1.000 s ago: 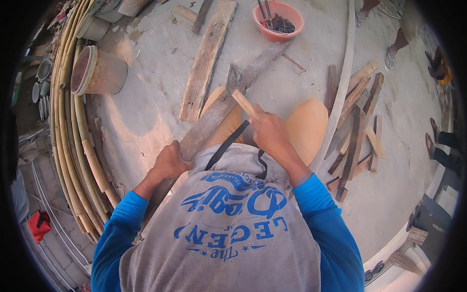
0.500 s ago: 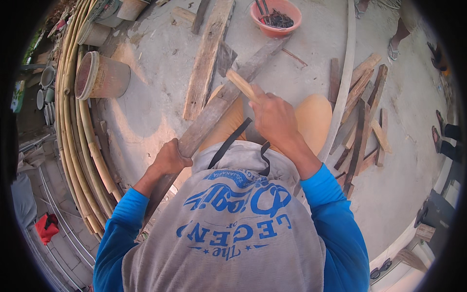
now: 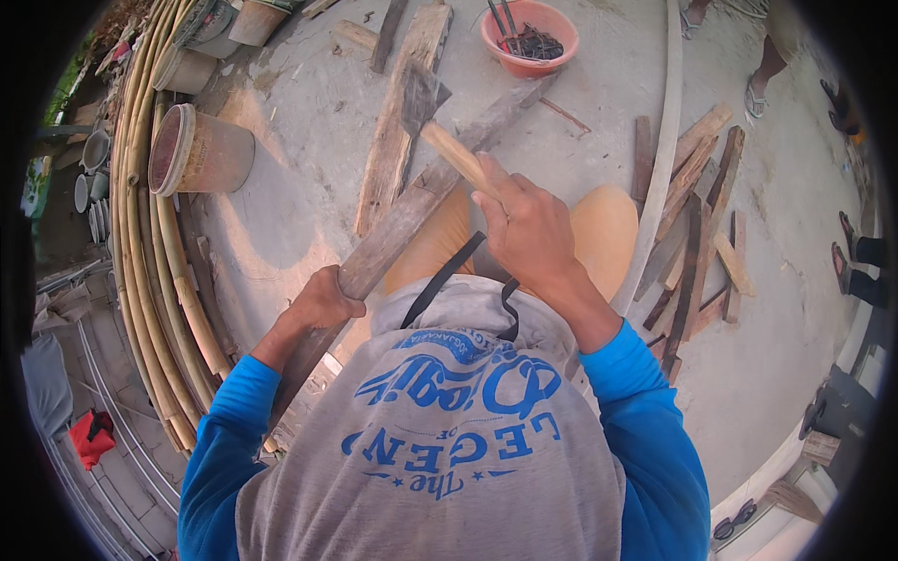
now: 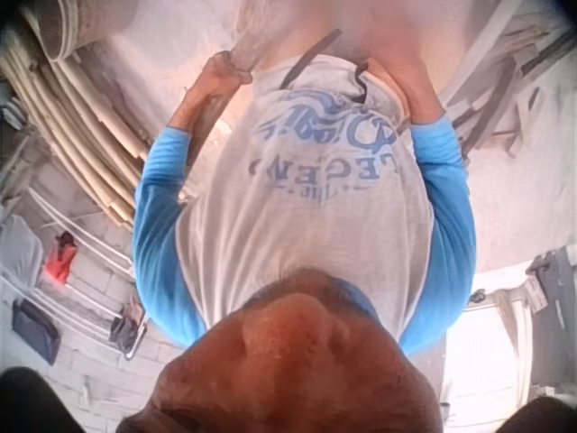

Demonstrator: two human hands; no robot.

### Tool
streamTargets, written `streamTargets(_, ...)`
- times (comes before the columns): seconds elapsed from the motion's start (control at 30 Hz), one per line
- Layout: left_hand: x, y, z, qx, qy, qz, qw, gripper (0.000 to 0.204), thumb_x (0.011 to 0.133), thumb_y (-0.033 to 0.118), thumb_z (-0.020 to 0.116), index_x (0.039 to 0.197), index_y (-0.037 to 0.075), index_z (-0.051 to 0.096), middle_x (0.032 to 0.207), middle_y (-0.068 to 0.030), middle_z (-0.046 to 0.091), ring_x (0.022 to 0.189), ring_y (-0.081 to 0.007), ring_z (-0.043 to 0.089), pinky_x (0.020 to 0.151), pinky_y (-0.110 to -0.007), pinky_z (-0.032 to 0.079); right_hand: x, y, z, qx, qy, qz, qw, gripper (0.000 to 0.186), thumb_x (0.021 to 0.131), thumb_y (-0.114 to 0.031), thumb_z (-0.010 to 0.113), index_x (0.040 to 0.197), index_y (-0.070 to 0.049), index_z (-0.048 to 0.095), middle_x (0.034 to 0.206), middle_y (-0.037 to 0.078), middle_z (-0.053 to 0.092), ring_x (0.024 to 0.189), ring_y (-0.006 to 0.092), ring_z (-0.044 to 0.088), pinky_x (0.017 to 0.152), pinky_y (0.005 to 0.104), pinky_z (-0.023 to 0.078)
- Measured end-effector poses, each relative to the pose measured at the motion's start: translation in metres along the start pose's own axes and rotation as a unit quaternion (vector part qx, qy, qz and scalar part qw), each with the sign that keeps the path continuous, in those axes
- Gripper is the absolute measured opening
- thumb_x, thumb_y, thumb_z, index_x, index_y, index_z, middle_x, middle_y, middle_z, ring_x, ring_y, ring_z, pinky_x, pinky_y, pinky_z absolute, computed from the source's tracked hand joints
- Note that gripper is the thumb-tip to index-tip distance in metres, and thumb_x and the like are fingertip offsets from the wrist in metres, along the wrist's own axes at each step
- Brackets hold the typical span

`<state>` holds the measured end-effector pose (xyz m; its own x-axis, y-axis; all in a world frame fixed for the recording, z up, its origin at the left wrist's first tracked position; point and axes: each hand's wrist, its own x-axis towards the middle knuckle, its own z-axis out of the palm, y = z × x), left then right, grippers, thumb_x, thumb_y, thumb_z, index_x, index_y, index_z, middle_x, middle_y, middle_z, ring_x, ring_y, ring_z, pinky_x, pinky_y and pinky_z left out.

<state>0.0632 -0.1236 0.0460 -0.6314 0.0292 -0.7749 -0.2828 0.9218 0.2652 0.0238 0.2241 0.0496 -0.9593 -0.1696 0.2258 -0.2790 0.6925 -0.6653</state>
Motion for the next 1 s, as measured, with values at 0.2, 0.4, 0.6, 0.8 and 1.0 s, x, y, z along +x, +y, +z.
streamTargets(0.2,0.004,0.005,-0.009,0.01,0.012,0.001,1.0,0.064,0.065,0.027,0.085,0.11,-0.014,0.065,0.102,-0.0306,0.073,0.1,-0.0392,0.073,0.088,-0.043,0.058,0.018,-0.012,0.01,0.14,0.258,-0.068,0.954,0.056,0.093,-0.007,0.076,0.145,0.001,0.057,0.099,0.027,0.074,0.082,0.0305,0.075,0.07,0.0365,0.058)
streamTargets(0.4,0.024,0.005,-0.011,0.014,0.043,0.016,0.999,0.065,0.066,0.028,0.084,0.111,-0.015,0.065,0.102,-0.0316,0.072,0.099,-0.0399,0.074,0.087,-0.044,0.058,0.006,0.009,0.022,-0.084,-0.222,0.036,0.971,0.049,0.097,-0.018,0.066,0.142,-0.001,0.059,0.104,0.026,0.073,0.082,0.0408,0.073,0.064,0.0449,0.057)
streamTargets(0.6,0.008,-0.008,0.004,0.014,0.02,-0.006,1.0,0.067,0.065,0.032,0.085,0.11,-0.014,0.065,0.104,-0.0316,0.072,0.101,-0.0404,0.073,0.088,-0.044,0.057,0.071,-0.035,-0.046,0.069,0.243,-0.157,0.955,0.051,0.097,-0.002,0.069,0.146,0.004,0.056,0.109,0.024,0.074,0.081,0.0221,0.073,0.069,0.0328,0.057)
streamTargets(0.8,0.013,-0.008,0.0,-0.011,0.019,0.01,1.0,0.066,0.065,0.031,0.085,0.108,-0.015,0.066,0.102,-0.0311,0.072,0.1,-0.0387,0.073,0.088,-0.042,0.057,0.005,0.009,0.03,-0.096,-0.227,0.11,0.963,0.055,0.094,-0.007,0.07,0.147,0.0,0.056,0.104,0.028,0.074,0.096,0.0431,0.074,0.081,0.0464,0.058)
streamTargets(1.0,0.016,-0.002,-0.001,-0.034,-0.01,0.005,0.999,0.062,0.065,0.029,0.085,0.103,-0.016,0.068,0.098,-0.03,0.073,0.098,-0.0365,0.073,0.086,-0.041,0.057,0.026,0.017,-0.006,0.06,0.009,0.053,0.997,0.049,0.094,-0.005,0.07,0.141,0.001,0.062,0.109,0.024,0.075,0.084,0.0363,0.074,0.076,0.0426,0.056)
